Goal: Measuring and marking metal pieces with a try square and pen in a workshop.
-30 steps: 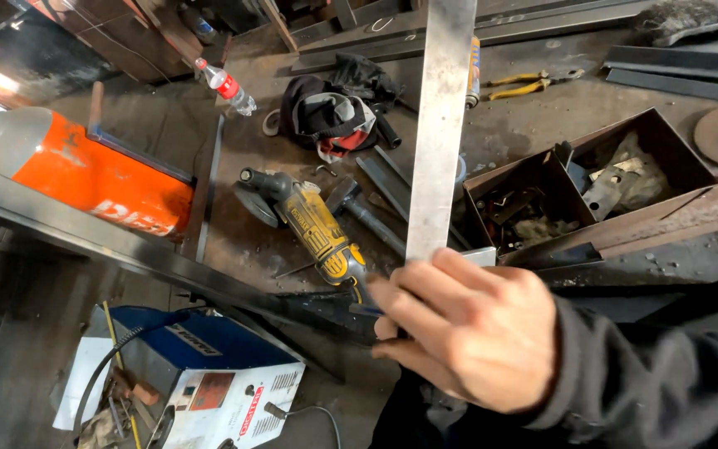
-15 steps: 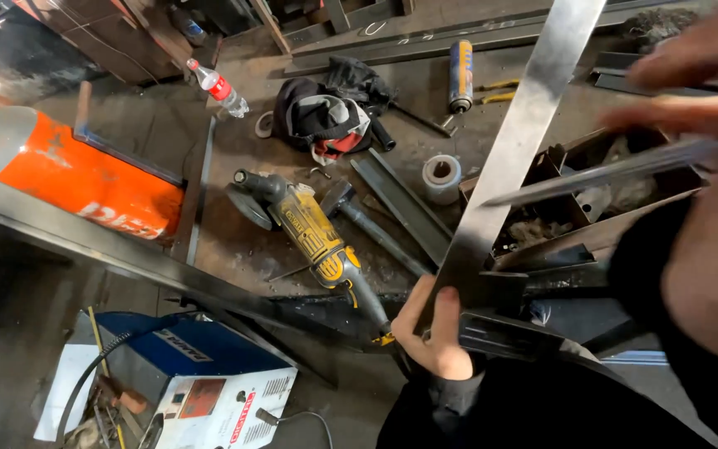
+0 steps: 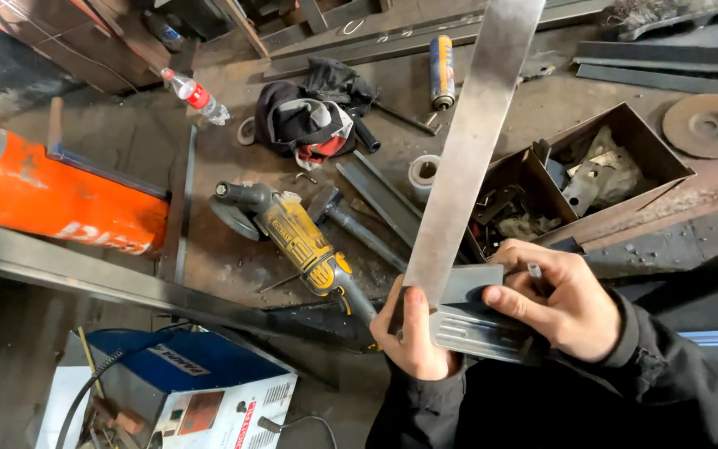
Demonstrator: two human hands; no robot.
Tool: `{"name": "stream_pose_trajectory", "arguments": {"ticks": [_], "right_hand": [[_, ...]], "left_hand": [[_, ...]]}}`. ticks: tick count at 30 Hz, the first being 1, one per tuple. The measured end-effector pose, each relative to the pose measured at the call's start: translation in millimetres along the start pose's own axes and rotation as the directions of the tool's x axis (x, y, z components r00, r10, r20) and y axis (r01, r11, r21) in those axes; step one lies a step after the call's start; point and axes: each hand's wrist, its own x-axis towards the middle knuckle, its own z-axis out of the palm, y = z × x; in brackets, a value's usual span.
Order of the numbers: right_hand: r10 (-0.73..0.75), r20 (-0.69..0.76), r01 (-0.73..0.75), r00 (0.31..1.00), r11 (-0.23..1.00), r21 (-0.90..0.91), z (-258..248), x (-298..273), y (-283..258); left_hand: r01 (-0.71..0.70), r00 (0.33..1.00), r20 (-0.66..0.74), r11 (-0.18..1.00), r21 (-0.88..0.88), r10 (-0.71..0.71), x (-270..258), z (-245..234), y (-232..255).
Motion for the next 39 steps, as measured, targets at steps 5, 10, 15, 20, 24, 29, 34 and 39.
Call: {"name": "stream_pose_trajectory", "arguments": {"ticks": [5,10,15,20,24,29,34,39], "right_hand": [[-0.052,-0.042,0.052,0.998,0.999,-0.003,-23,2,-13],[0.02,-0.121,-0.039,0.993,0.986,-0.16,-40,4,-22],[0.059,-0.092,-0.085,0.994,0.947,-0.309,-53,20,-45],[0.08,-0.023,-0.081,0.997,0.884,-0.461,-69,24,-50],[0.067,-0.004,-0.062,0.998,0.903,-0.425,-58,23,-36],[0.13,0.054,-0.097,0.99,0.91,-0.402,-48,18,-13],[0.168,0.071,-0.131,0.983,0.923,-0.363,-45,21,-16],[0.195,0.104,-0.142,0.975,0.913,-0.382,-50,22,-1]], "left_hand": [[0.002,0.996,0.088,1.0,0.027,-0.004,2,6,19],[0.074,0.99,0.115,0.997,0.02,-0.076,-1,-4,10],[0.135,0.986,0.123,0.965,-0.223,-0.11,1,-13,-8],[0.154,0.978,0.159,0.978,-0.139,-0.131,0,-17,-3],[0.202,0.968,0.171,0.975,-0.095,-0.184,-3,-21,-14],[0.198,0.951,0.243,0.98,-0.003,-0.191,-1,-6,2],[0.272,0.921,0.247,0.951,0.147,-0.301,-3,0,14],[0.46,0.826,0.294,0.877,0.142,-0.481,-11,-4,16]]}}
